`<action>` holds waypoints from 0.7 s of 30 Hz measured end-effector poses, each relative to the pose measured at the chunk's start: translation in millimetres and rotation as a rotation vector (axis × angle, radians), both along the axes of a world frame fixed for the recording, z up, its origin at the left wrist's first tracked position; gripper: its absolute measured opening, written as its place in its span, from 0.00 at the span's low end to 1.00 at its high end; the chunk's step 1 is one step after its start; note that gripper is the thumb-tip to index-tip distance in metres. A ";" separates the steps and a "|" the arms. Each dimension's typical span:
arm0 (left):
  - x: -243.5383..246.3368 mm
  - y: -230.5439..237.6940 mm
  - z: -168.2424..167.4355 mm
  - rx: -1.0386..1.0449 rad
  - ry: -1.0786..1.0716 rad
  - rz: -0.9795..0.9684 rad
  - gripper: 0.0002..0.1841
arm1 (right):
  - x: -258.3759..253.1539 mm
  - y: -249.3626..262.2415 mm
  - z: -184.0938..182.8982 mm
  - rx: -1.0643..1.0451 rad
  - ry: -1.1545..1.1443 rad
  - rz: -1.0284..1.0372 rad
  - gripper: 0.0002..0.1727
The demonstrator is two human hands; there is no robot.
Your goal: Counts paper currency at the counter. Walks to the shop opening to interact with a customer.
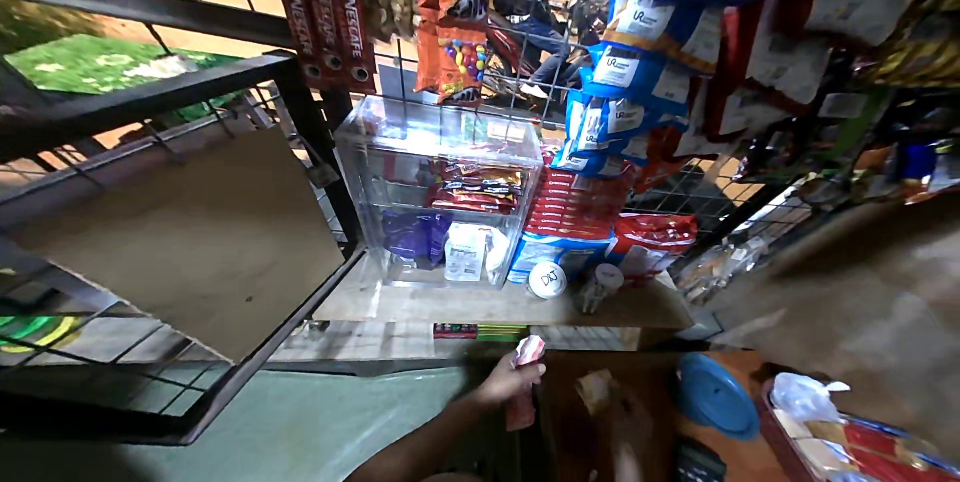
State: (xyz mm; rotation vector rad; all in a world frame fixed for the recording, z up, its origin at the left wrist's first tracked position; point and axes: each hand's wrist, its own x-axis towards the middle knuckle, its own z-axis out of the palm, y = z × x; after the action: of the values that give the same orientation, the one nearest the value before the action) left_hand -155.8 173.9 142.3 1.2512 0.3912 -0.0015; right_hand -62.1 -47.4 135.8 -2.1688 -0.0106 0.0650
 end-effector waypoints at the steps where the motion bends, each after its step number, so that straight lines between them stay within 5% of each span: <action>1: 1.4 -2.7 4.0 -0.009 -0.011 -0.016 0.23 | -4.6 9.3 7.6 0.063 -0.020 0.072 0.15; 6: 6.5 -6.3 19.3 -0.023 -0.042 -0.093 0.22 | -24.5 49.4 10.8 0.543 -0.140 0.410 0.09; 10: 5.1 -3.7 20.2 -0.129 -0.039 -0.105 0.17 | -23.9 60.4 10.9 0.730 -0.101 0.451 0.10; 15: 3.1 5.8 11.3 -0.493 -0.095 -0.022 0.18 | -15.0 55.2 15.9 0.547 -0.087 0.427 0.06; 21: 6.9 7.0 30.8 -0.306 -0.060 0.094 0.21 | -5.0 43.3 27.7 0.299 0.110 0.422 0.10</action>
State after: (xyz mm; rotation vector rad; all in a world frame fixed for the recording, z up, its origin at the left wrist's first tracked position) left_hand -148.9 180.9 173.2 0.9281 0.3819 0.0539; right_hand -67.2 -4.1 163.5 -1.8303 -0.3907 0.3988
